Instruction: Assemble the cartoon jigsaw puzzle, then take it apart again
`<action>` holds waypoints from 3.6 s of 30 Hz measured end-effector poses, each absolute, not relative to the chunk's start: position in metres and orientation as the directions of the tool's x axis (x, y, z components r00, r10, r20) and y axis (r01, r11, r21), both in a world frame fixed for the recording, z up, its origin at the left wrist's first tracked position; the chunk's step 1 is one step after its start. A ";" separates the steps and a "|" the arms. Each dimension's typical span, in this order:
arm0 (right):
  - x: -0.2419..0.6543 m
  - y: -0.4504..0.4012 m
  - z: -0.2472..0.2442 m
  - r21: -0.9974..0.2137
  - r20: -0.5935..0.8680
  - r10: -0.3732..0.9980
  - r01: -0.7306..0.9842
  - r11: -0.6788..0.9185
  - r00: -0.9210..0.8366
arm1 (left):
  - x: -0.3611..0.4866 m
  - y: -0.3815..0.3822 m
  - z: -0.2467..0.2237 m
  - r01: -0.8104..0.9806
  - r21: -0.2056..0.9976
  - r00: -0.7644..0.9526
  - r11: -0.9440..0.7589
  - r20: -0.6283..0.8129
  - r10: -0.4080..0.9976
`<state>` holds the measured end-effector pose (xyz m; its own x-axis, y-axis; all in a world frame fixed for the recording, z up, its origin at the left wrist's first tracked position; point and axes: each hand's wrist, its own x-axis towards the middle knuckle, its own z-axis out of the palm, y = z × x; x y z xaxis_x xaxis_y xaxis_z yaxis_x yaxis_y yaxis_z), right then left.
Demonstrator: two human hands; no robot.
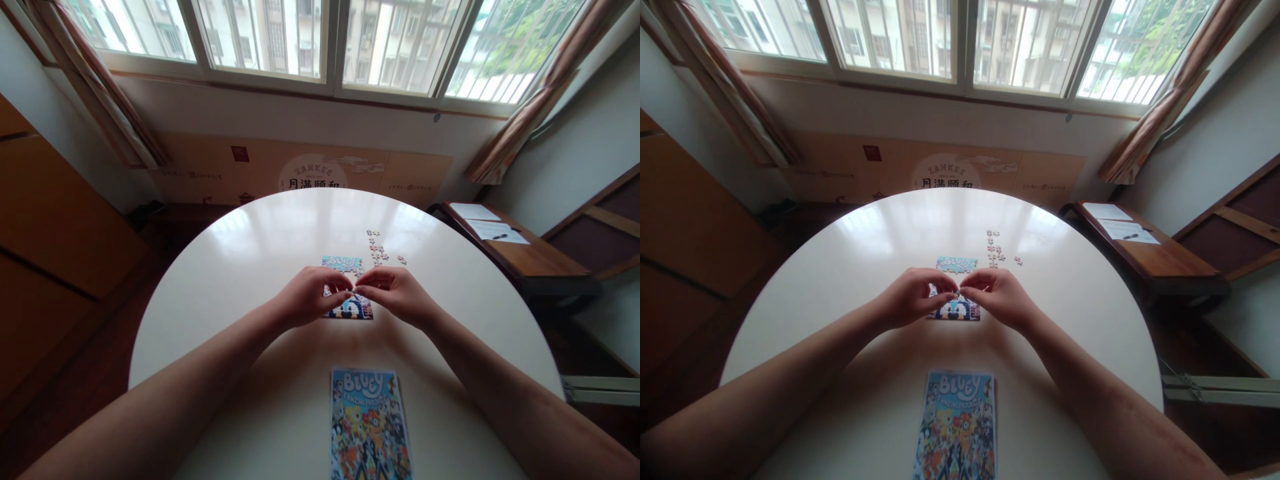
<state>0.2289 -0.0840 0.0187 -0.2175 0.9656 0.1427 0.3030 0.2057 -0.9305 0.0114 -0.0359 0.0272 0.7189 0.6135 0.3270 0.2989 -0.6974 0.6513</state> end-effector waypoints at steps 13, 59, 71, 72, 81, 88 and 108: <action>0.237 -0.083 0.014 -0.614 0.391 0.858 0.600 0.513 -0.334 | 0.007 -0.029 0.021 0.409 0.469 0.679 -0.783 0.417 0.605; 0.262 -0.070 0.012 -0.350 0.484 0.833 0.814 0.464 -0.267 | 0.009 -0.024 0.002 0.524 0.235 0.739 -0.818 0.351 0.575; 0.252 -0.076 0.003 -0.298 0.282 0.842 0.792 0.532 -0.460 | 0.006 -0.020 -0.003 0.551 0.197 0.776 -0.811 0.235 0.585; 0.251 -0.076 0.003 -0.307 0.270 0.842 0.788 0.534 -0.466 | 0.005 -0.021 -0.002 0.556 0.197 0.775 -0.807 0.226 0.589; 0.241 -0.086 0.017 -0.226 0.249 0.832 0.806 0.547 -0.495 | 0.006 -0.025 0.005 0.561 0.191 0.772 -0.805 0.230 0.592; 0.255 -0.077 0.017 -0.249 0.401 0.811 0.802 0.544 -0.425 | 0.007 -0.025 0.007 0.559 0.176 0.784 -0.810 0.205 0.586; 0.311 -0.029 -0.030 -0.549 0.651 0.716 0.807 0.215 0.252 | 0.014 -0.039 0.001 0.566 0.197 0.814 -0.801 0.018 0.580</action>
